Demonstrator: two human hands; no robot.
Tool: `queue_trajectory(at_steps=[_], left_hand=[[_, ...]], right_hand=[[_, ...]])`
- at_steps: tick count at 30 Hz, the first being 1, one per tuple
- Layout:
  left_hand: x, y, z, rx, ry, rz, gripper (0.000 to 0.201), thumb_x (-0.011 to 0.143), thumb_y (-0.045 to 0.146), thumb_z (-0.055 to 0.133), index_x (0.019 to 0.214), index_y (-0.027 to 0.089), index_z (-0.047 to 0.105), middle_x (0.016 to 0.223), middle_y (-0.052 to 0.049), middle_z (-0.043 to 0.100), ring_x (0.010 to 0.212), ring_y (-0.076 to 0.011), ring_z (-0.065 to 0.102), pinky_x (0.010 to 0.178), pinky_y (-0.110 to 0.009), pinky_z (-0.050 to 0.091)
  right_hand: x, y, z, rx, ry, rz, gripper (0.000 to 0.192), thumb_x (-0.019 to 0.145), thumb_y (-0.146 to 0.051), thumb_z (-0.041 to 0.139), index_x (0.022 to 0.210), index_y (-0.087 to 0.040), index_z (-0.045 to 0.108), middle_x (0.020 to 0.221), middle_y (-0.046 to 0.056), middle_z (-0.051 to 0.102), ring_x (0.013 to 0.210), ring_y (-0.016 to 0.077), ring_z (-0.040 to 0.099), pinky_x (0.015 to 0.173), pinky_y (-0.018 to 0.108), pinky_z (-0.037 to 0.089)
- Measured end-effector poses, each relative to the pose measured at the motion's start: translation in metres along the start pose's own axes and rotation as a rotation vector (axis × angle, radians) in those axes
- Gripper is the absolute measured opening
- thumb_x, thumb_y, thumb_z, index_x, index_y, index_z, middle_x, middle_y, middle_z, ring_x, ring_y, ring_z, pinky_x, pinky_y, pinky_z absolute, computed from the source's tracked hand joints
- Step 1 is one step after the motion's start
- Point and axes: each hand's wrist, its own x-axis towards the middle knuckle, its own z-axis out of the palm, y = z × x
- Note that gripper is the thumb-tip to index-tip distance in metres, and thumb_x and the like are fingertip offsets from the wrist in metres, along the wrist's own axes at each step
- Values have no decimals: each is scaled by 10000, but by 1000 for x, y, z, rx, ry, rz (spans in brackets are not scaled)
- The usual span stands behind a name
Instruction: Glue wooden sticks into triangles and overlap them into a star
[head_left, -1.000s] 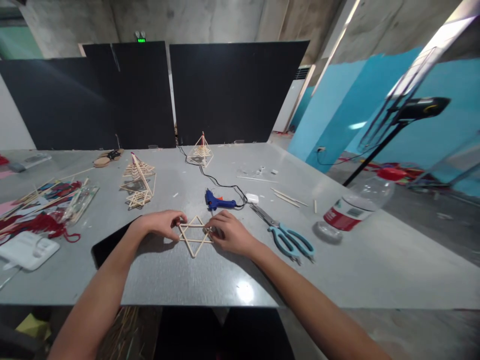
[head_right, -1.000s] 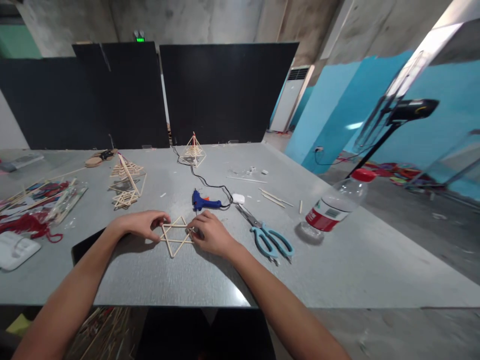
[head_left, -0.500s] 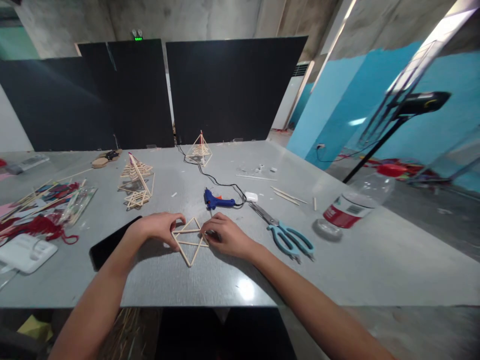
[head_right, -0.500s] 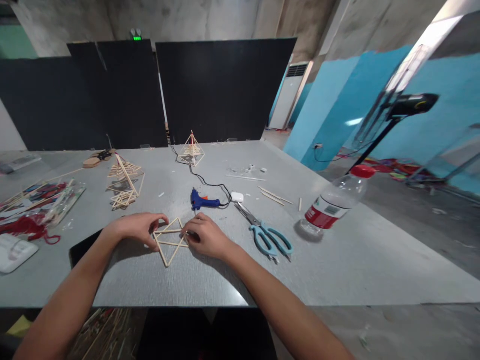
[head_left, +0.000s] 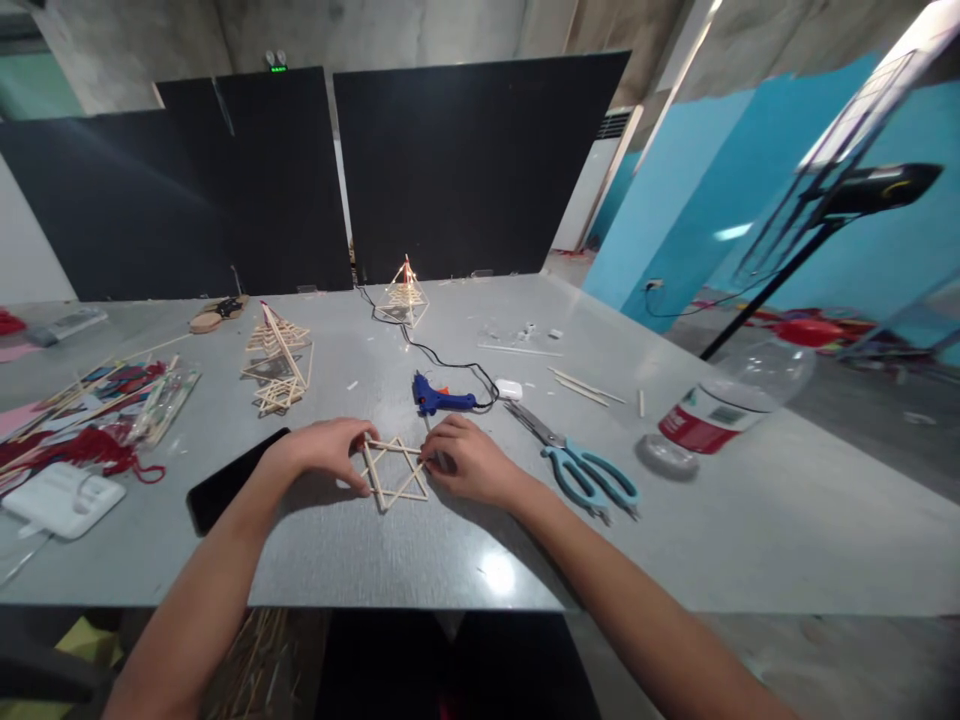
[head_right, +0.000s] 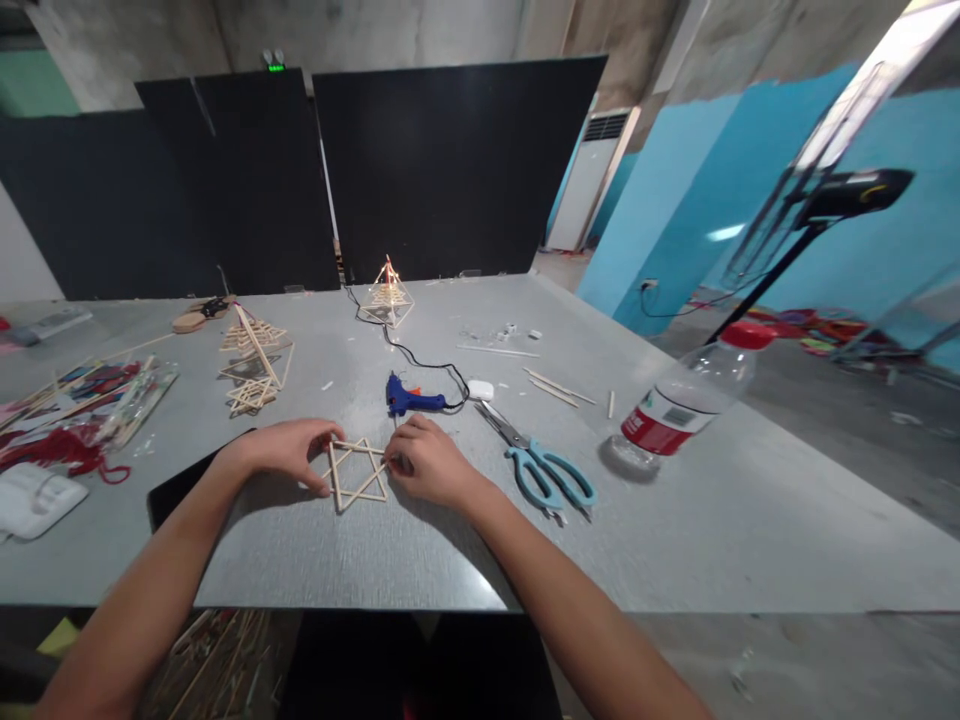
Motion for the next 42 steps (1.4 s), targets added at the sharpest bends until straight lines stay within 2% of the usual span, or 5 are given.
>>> queue_trajectory(at_steps=[4, 8, 17, 24, 42], left_hand=[[7, -8, 4, -37, 78, 72, 1244, 584, 578, 1017, 1652, 282, 452, 1714, -155, 444, 1592, -425, 368, 1300, -523, 332], [14, -14, 12, -71, 33, 132, 1419, 527, 603, 1051, 1735, 337, 355, 1813, -155, 316, 1674, -469, 230, 1344, -613, 241], [18, 5, 24, -70, 65, 210, 1270, 644, 680, 993, 1715, 315, 416, 1783, -190, 365, 1662, -471, 263, 1330, -663, 242], [3, 2, 28, -77, 116, 295, 1258, 747, 725, 923, 1746, 244, 330, 1758, -194, 415, 1637, -432, 325, 1366, -592, 223], [-12, -11, 49, -84, 189, 418, 1278, 837, 617, 869, 1777, 251, 85, 1717, -203, 421, 1608, -445, 342, 1344, -645, 282]], right_hand=[[-1, -2, -2, 14, -15, -5, 218, 831, -52, 707, 928, -238, 766, 971, 48, 791, 996, 261, 625, 962, 436, 508], [-1, -1, -3, 29, -24, -7, 244, 813, -35, 704, 916, -249, 762, 973, 36, 798, 995, 258, 635, 958, 438, 530], [-1, 8, 0, 37, -17, -23, 204, 1038, -385, 732, 999, -186, 730, 1079, 39, 753, 1018, 204, 706, 999, 454, 582], [-5, 4, 9, 68, 58, 53, 235, 886, -89, 695, 1054, -243, 749, 1041, 43, 800, 1054, 257, 639, 1034, 463, 513], [-16, 4, 10, 128, 27, 65, 252, 952, -137, 664, 1133, -301, 722, 1277, 50, 788, 1180, 284, 655, 1070, 524, 532]])
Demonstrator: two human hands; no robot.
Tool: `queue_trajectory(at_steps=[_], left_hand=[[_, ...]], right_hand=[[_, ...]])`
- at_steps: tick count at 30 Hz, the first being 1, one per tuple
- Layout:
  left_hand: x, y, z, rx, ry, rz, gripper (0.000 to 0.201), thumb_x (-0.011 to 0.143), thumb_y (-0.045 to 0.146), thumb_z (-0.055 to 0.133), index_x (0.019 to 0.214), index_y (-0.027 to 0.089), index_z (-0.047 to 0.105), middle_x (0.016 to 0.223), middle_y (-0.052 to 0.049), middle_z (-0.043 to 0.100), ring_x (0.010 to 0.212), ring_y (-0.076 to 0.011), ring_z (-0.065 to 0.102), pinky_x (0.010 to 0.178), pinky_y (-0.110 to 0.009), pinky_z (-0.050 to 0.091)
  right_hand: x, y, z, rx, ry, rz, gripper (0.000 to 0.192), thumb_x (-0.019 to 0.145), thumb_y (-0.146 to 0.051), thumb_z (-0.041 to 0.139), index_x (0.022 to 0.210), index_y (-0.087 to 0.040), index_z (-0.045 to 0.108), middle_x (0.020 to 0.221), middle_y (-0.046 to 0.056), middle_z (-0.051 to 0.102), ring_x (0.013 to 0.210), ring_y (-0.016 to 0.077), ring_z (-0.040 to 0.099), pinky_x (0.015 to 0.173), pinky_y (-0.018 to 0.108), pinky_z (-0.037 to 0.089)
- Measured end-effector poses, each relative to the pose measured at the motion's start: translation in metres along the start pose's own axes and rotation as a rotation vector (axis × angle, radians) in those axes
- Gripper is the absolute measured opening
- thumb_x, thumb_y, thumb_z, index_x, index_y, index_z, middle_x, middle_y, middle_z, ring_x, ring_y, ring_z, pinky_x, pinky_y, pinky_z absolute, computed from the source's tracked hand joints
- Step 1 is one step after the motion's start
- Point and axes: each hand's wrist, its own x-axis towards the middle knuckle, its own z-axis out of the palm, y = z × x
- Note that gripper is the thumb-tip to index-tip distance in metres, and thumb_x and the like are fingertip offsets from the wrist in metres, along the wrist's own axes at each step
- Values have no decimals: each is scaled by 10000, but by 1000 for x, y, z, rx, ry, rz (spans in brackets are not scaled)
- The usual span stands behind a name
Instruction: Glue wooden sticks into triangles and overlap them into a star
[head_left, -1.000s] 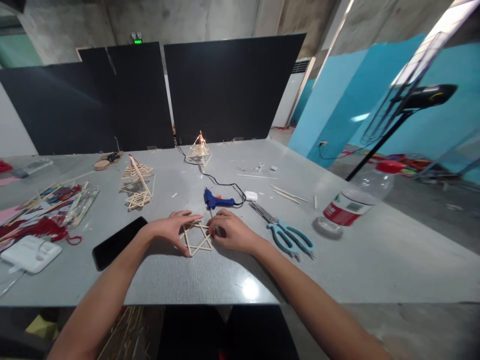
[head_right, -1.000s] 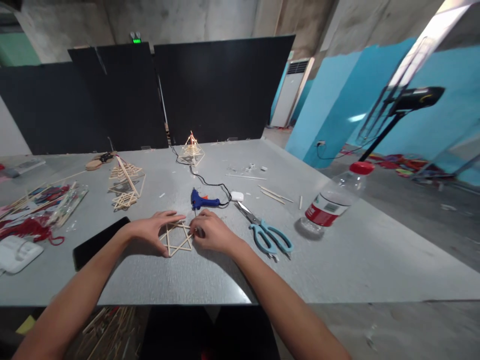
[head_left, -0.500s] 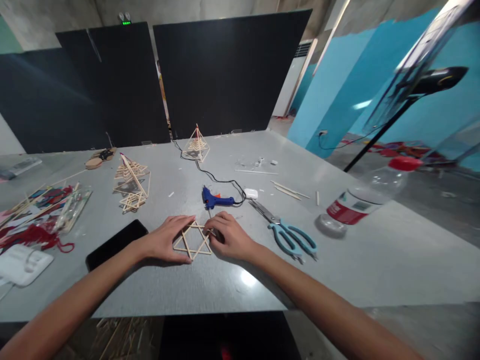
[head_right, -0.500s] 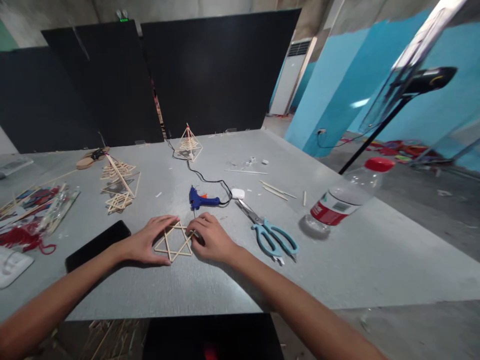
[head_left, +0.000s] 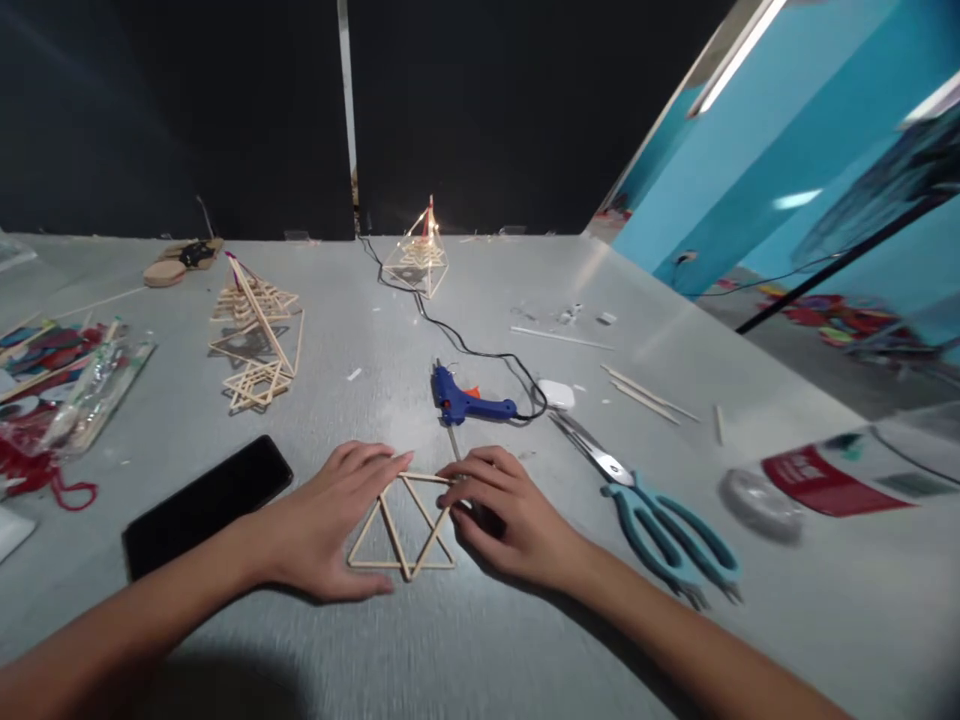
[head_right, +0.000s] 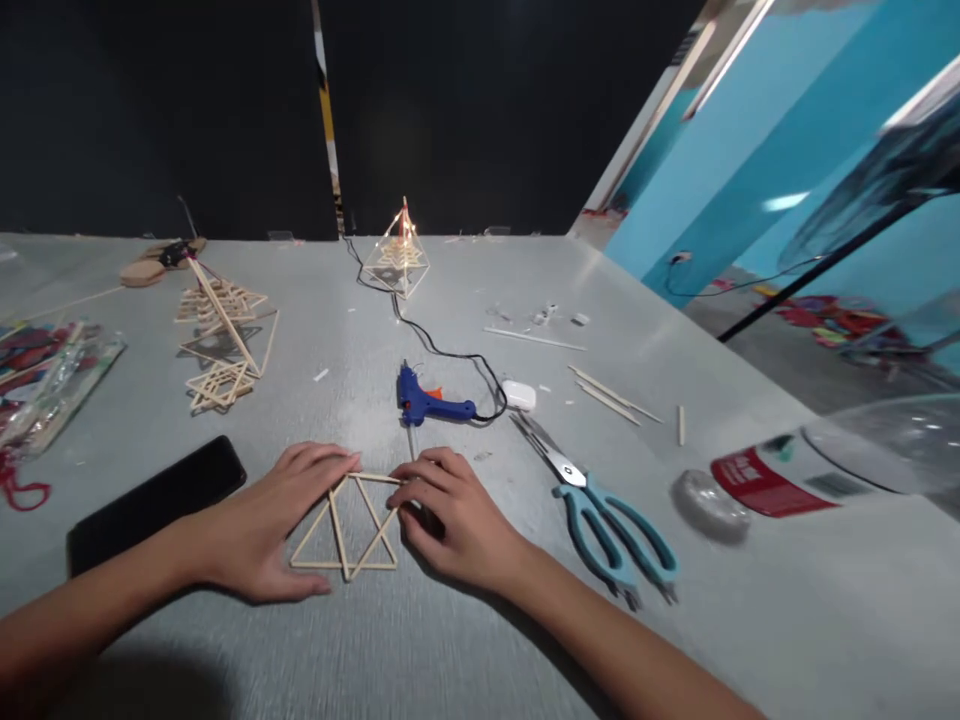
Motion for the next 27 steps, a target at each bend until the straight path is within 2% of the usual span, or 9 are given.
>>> queue_trajectory(at_steps=[2, 6, 9, 12, 15, 19, 22, 25, 27], left_hand=[[-3, 1, -7, -14, -48, -9, 1256, 856, 480, 850, 1786, 257, 35, 1752, -190, 378, 1634, -434, 318, 1352, -624, 288], [-2, 1, -12, -99, -113, -134, 1237, 845, 476, 878, 1792, 345, 93, 1780, -128, 366, 1649, -421, 299, 1341, -605, 339], [1, 0, -3, -172, -127, -163, 1198, 850, 525, 908, 1782, 377, 171, 1790, -109, 363, 1658, -404, 295, 1344, -596, 348], [3, 2, 7, -198, -125, -159, 1198, 865, 574, 897, 1785, 353, 162, 1806, -129, 329, 1673, -403, 265, 1354, -613, 323], [3, 3, 6, -183, -156, -196, 1276, 840, 570, 913, 1793, 349, 94, 1838, -133, 248, 1698, -418, 190, 1356, -630, 302], [-1, 4, -13, -116, -207, -258, 1464, 729, 615, 972, 1792, 353, 1, 1859, -142, 169, 1705, -455, 145, 1348, -660, 280], [-8, 3, -26, -46, -161, -251, 1376, 755, 578, 945, 1788, 356, 63, 1786, -147, 326, 1643, -459, 292, 1327, -647, 292], [-15, -1, -31, -6, -97, -250, 1155, 832, 409, 855, 1765, 384, 175, 1561, -101, 558, 1441, -396, 508, 1233, -559, 401], [-16, -6, -30, -7, -87, -238, 999, 891, 334, 771, 1741, 421, 252, 1400, -62, 645, 1292, -352, 583, 1148, -497, 447]], right_hand=[[-4, 1, -1, 2, -14, -8, 280, 949, -133, 670, 1153, -317, 720, 1298, 40, 789, 1198, 283, 670, 1078, 529, 539], [-9, -1, -2, 7, -38, -45, 320, 961, -139, 685, 1204, -347, 705, 1319, 22, 793, 1193, 267, 710, 1070, 513, 568], [-11, -4, -1, -4, -50, -81, 371, 967, -135, 695, 1257, -366, 682, 1335, 11, 794, 1187, 259, 726, 1058, 510, 584], [-13, -5, 0, -22, -64, -99, 378, 979, -121, 678, 1275, -358, 666, 1367, 7, 784, 1211, 248, 717, 1070, 501, 586], [-13, -5, 1, -22, -63, -96, 348, 993, -121, 666, 1264, -340, 665, 1371, 9, 782, 1217, 243, 709, 1086, 491, 575], [-12, -6, 0, -5, -26, -53, 383, 995, -132, 678, 1304, -356, 652, 1355, 5, 793, 1211, 252, 715, 1071, 500, 568], [-12, -5, -2, -7, 15, -2, 431, 990, -140, 673, 1360, -356, 624, 1289, 10, 810, 1165, 258, 722, 1041, 509, 564], [-12, -3, -5, -19, 30, 31, 399, 1007, -172, 665, 1364, -343, 619, 1194, 20, 822, 1108, 269, 706, 991, 496, 574], [-13, -2, -7, -28, 23, 45, 367, 1019, -184, 671, 1350, -334, 623, 1156, 22, 825, 1101, 273, 683, 969, 483, 579]])
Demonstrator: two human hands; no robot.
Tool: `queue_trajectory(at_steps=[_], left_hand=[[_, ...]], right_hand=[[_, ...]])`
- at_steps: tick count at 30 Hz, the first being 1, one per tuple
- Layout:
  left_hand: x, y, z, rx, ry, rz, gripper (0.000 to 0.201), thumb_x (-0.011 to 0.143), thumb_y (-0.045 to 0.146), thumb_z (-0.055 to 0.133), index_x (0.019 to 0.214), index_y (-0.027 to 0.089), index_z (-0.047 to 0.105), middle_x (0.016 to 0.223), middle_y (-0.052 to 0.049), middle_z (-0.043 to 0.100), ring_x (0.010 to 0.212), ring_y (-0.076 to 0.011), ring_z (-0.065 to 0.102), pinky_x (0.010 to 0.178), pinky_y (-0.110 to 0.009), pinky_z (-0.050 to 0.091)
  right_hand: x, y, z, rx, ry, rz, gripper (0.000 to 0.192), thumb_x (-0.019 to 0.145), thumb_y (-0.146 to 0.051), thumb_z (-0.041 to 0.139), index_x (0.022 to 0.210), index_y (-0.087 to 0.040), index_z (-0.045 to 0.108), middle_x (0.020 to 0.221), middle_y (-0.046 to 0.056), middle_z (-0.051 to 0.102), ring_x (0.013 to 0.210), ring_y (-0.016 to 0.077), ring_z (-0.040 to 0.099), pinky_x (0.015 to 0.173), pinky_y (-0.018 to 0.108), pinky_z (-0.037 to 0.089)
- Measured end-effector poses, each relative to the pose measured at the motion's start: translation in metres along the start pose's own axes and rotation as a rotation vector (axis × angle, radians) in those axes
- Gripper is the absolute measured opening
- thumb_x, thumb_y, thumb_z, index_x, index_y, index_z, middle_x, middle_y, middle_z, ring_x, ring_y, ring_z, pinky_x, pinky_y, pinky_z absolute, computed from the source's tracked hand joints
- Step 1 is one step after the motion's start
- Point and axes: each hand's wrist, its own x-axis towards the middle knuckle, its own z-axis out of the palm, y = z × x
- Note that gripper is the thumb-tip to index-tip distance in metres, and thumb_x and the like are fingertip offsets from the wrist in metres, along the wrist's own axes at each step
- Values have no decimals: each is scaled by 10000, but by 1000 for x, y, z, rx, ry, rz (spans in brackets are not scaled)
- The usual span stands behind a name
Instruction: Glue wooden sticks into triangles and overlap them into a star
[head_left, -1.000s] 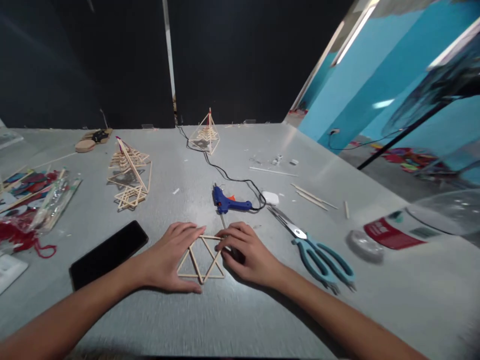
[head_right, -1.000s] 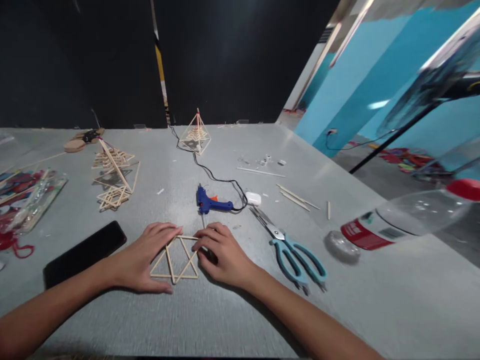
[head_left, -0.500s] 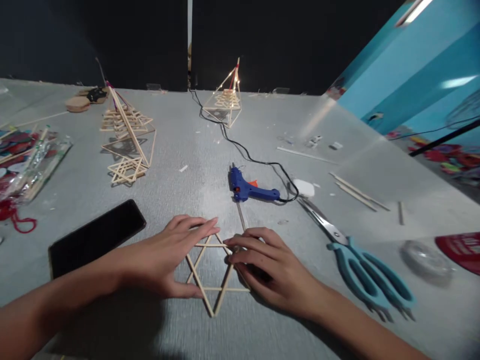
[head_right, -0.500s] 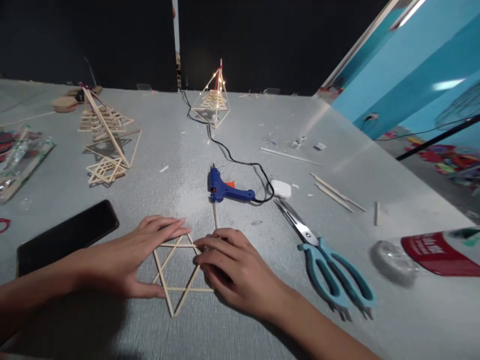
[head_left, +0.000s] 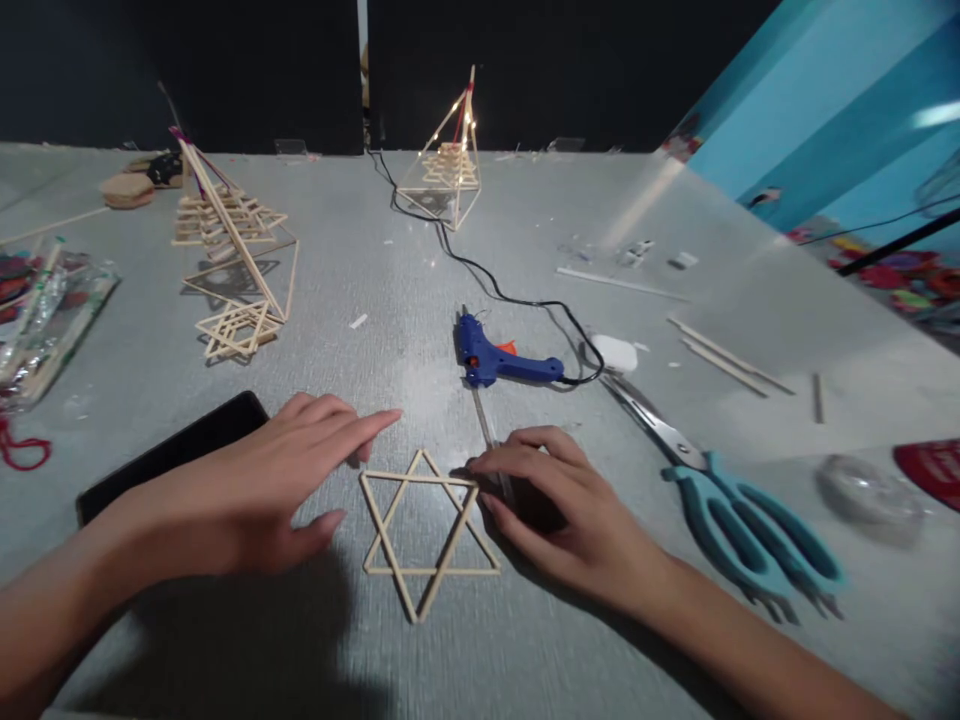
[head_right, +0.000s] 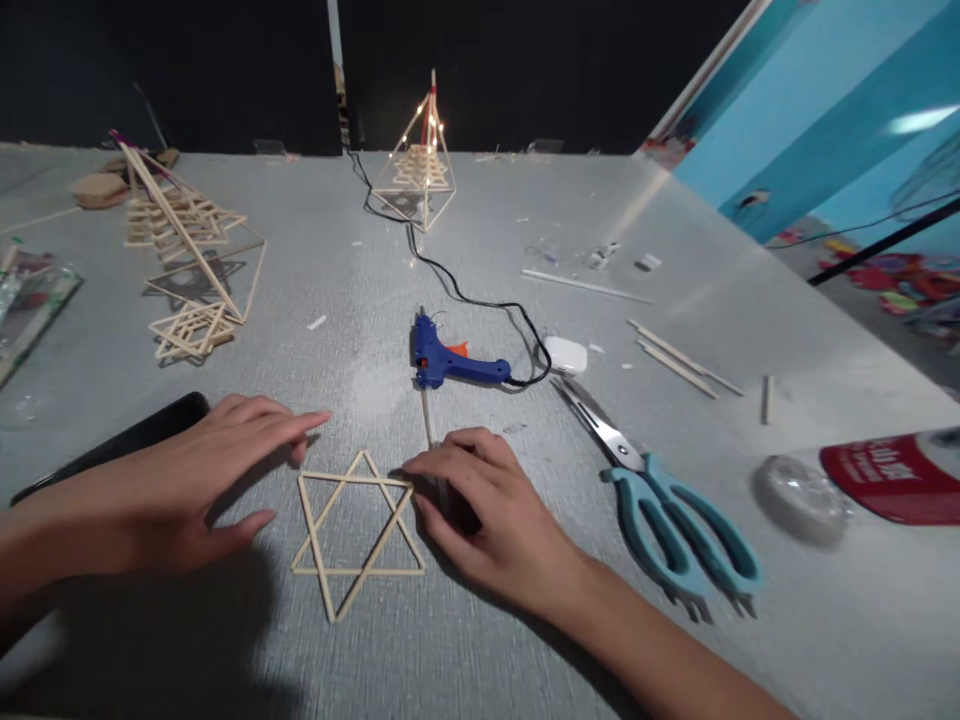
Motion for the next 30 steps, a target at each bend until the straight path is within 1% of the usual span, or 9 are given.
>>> queue_trajectory(at_steps=[3, 6, 8, 10, 13, 16, 21, 26, 30], left_hand=[[5, -5, 4, -6, -7, 19, 840, 961, 313, 705, 1708, 439, 342, 1289, -29, 691, 1190, -312, 611, 1073, -428, 451], [11, -7, 7, -1, 16, 41, 761, 1015, 268, 667, 1698, 415, 363, 1269, -20, 704, 1160, -263, 614, 1050, -376, 436], [14, -7, 8, 8, 50, 74, 755, 1031, 223, 655, 1698, 395, 348, 1267, -14, 703, 1155, -231, 610, 1052, -351, 425], [16, -7, 8, 19, 84, 114, 759, 1020, 208, 680, 1687, 366, 354, 1291, -13, 697, 1181, -219, 602, 1075, -343, 413], [18, -6, 8, 24, 97, 141, 738, 1009, 192, 701, 1662, 336, 389, 1341, -15, 689, 1226, -211, 595, 1099, -334, 407], [18, -5, 10, 9, 98, 146, 706, 1019, 172, 686, 1648, 344, 416, 1302, 5, 704, 1195, -191, 609, 1080, -312, 420], [19, -3, 13, -16, 113, 150, 697, 1018, 192, 706, 1638, 346, 428, 1242, 20, 723, 1152, -187, 624, 1057, -313, 431], [20, -3, 14, -38, 123, 157, 671, 1015, 190, 699, 1626, 317, 451, 1231, -3, 730, 1138, -206, 638, 1037, -333, 448], [20, -2, 14, -55, 134, 176, 682, 1015, 183, 702, 1632, 306, 437, 1234, -16, 731, 1142, -217, 642, 1037, -352, 455]], right_hand=[[0, 0, -1, 3, -7, 6, 347, 1022, -180, 677, 1336, -320, 629, 1136, 30, 824, 1118, 276, 656, 967, 478, 578], [1, -1, -2, 6, -19, 19, 354, 1017, -164, 669, 1340, -303, 630, 1138, 38, 821, 1127, 276, 651, 960, 479, 580], [1, -1, -3, 10, -26, 23, 354, 1013, -154, 662, 1339, -289, 627, 1148, 34, 819, 1135, 269, 643, 970, 478, 578], [0, -1, -4, 15, -22, 19, 347, 1016, -150, 659, 1336, -280, 626, 1153, 29, 819, 1143, 263, 633, 983, 471, 574], [0, 0, -3, 21, -12, 7, 344, 1020, -141, 655, 1335, -277, 625, 1165, 25, 817, 1151, 257, 625, 995, 457, 568], [0, 1, -3, 27, -9, -7, 339, 1021, -141, 660, 1332, -272, 626, 1183, 22, 814, 1160, 252, 619, 1014, 449, 557], [0, 2, -2, 26, 0, -17, 312, 1024, -130, 660, 1306, -263, 639, 1184, 0, 816, 1146, 228, 609, 1031, 427, 537], [-1, 2, -2, 30, -5, -7, 309, 1021, -124, 660, 1296, -266, 661, 1178, -4, 814, 1148, 230, 600, 1026, 420, 536], [-1, 1, -2, 23, 1, -3, 285, 1027, -133, 657, 1279, -265, 665, 1155, -6, 818, 1143, 230, 606, 1020, 426, 535]])
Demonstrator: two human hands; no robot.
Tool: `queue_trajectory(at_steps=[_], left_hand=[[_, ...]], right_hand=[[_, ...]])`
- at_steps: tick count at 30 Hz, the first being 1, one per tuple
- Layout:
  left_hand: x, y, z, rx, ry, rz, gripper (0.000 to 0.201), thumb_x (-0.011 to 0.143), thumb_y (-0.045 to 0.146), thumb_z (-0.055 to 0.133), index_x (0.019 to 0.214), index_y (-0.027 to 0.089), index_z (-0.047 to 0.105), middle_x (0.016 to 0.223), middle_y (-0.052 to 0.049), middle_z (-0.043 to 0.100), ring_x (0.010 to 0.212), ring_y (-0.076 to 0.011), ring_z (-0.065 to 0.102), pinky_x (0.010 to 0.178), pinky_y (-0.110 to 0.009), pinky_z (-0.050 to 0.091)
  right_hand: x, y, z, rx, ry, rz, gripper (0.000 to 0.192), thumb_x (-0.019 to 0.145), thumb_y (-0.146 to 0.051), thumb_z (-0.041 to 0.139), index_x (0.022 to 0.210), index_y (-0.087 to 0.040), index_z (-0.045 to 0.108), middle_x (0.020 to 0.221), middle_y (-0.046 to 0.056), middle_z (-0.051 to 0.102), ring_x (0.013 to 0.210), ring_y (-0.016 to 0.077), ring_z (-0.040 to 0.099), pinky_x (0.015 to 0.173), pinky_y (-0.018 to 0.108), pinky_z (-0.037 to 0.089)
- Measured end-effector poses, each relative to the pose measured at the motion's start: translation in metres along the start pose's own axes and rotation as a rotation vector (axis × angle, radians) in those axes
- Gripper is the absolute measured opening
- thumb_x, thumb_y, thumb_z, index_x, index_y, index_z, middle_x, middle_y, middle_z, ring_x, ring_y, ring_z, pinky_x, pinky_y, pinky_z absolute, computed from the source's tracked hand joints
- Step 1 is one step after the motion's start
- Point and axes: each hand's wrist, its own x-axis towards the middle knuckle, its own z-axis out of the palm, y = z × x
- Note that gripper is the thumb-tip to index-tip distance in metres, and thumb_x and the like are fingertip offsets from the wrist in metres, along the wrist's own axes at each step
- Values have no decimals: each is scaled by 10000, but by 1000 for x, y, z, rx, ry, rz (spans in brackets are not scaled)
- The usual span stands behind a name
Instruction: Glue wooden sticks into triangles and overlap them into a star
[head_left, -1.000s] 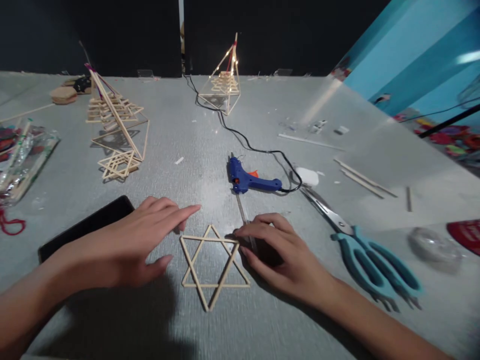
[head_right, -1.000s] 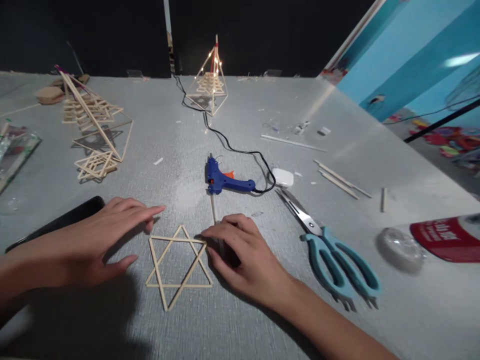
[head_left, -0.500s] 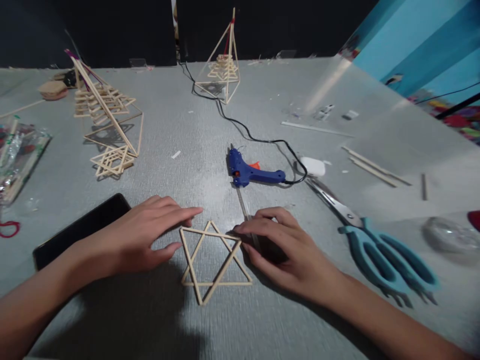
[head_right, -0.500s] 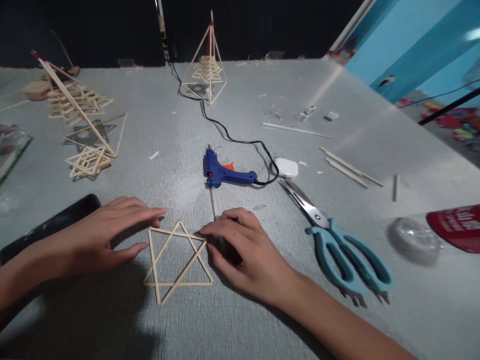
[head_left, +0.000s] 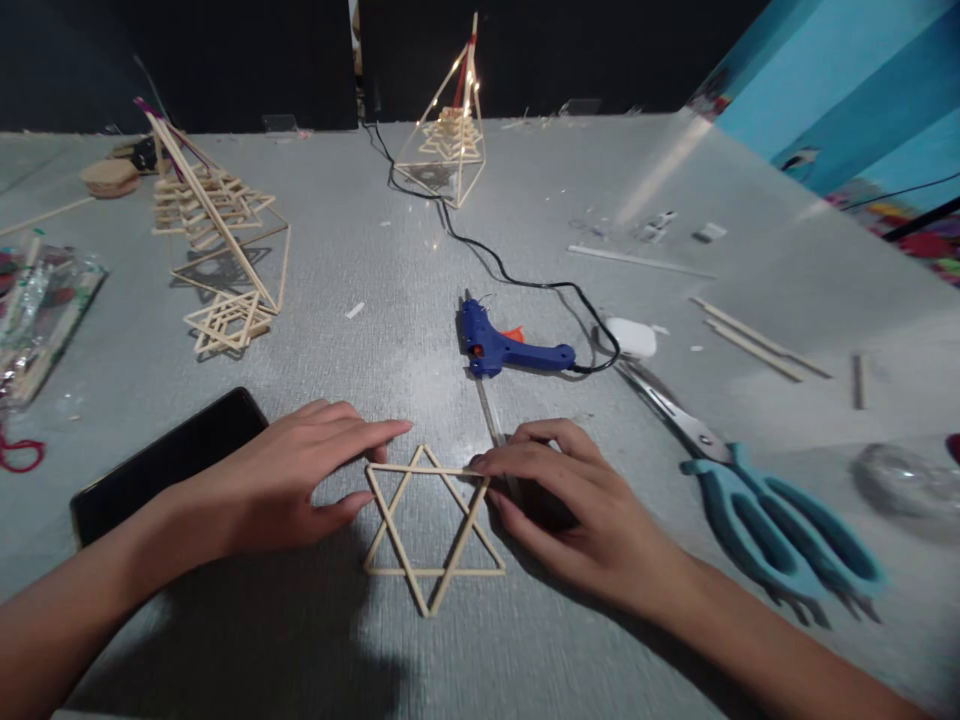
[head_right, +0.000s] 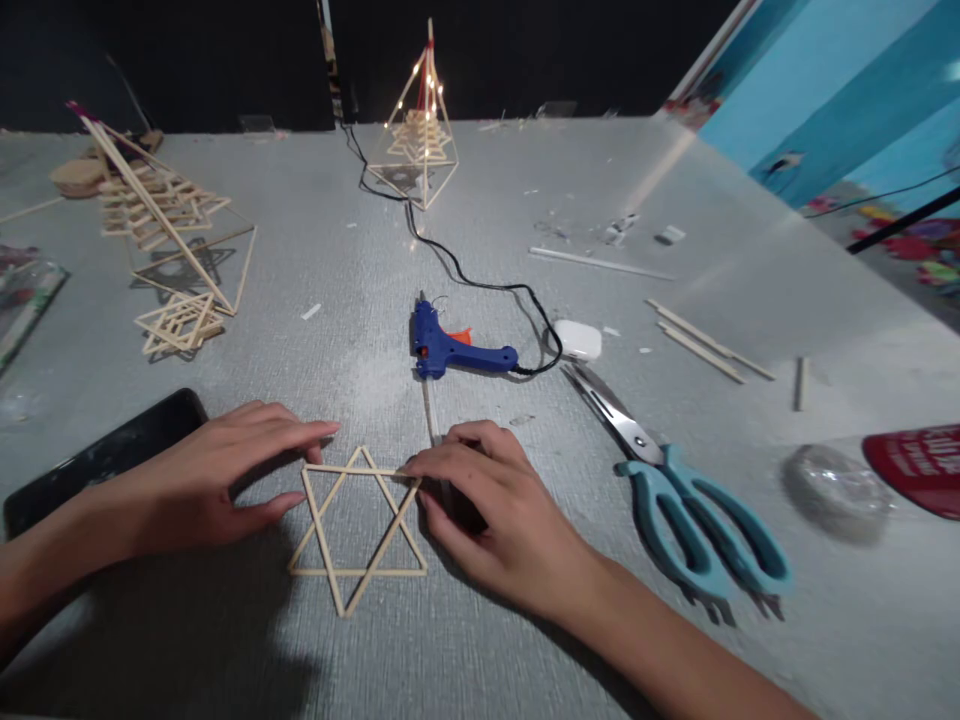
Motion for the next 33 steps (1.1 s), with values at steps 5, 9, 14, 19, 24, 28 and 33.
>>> queue_trajectory(at_steps=[5, 9, 14, 19, 24, 28, 33], left_hand=[[-2, 0, 0, -45, -24, 5, 758, 980, 151, 722, 1653, 293, 404, 1261, -29, 712, 1155, -225, 625, 1052, -371, 464], [-1, -1, -2, -98, -43, -32, 823, 949, 114, 720, 1674, 317, 387, 1286, -31, 692, 1178, -224, 612, 1056, -366, 477], [2, -2, -9, -179, -63, -75, 803, 948, 127, 713, 1662, 350, 422, 1281, -16, 696, 1173, -216, 616, 1062, -364, 480], [5, -3, -12, -239, -50, -52, 788, 961, 131, 701, 1662, 355, 420, 1228, -9, 721, 1140, -213, 632, 1061, -371, 483], [7, -5, -13, -199, -38, -16, 760, 964, 135, 686, 1648, 338, 423, 1196, -19, 743, 1090, -223, 660, 1029, -392, 504], [9, -6, -14, -191, -39, -5, 733, 984, 165, 672, 1646, 339, 411, 1165, -22, 758, 1053, -226, 672, 994, -396, 525], [8, -6, -13, -176, -44, 3, 713, 999, 182, 666, 1647, 333, 409, 1146, -21, 758, 1025, -223, 680, 981, -390, 522]], right_hand=[[3, -2, 1, 11, 0, -8, 328, 1019, -106, 645, 1300, -275, 656, 1153, -17, 821, 1135, 217, 617, 996, 412, 542], [4, -3, 0, 29, -4, 11, 360, 1012, -93, 645, 1327, -266, 634, 1201, -6, 822, 1123, 211, 647, 1025, 431, 537], [4, -2, -2, 79, 14, 42, 378, 992, -88, 679, 1331, -248, 626, 1184, 15, 822, 1096, 210, 662, 1044, 444, 530], [3, -2, -2, 102, 2, 74, 391, 978, -98, 703, 1325, -264, 632, 1176, 15, 826, 1107, 239, 656, 1028, 461, 528], [4, -3, -4, 93, -10, 95, 376, 981, -116, 706, 1318, -271, 642, 1168, -1, 835, 1125, 256, 636, 1004, 462, 534], [7, -4, -5, 103, -10, 106, 388, 976, -105, 708, 1317, -282, 654, 1171, -5, 837, 1109, 258, 650, 989, 467, 541], [7, -4, -5, 96, 2, 106, 390, 973, -101, 710, 1311, -292, 670, 1139, -2, 839, 1094, 264, 659, 968, 471, 546]])
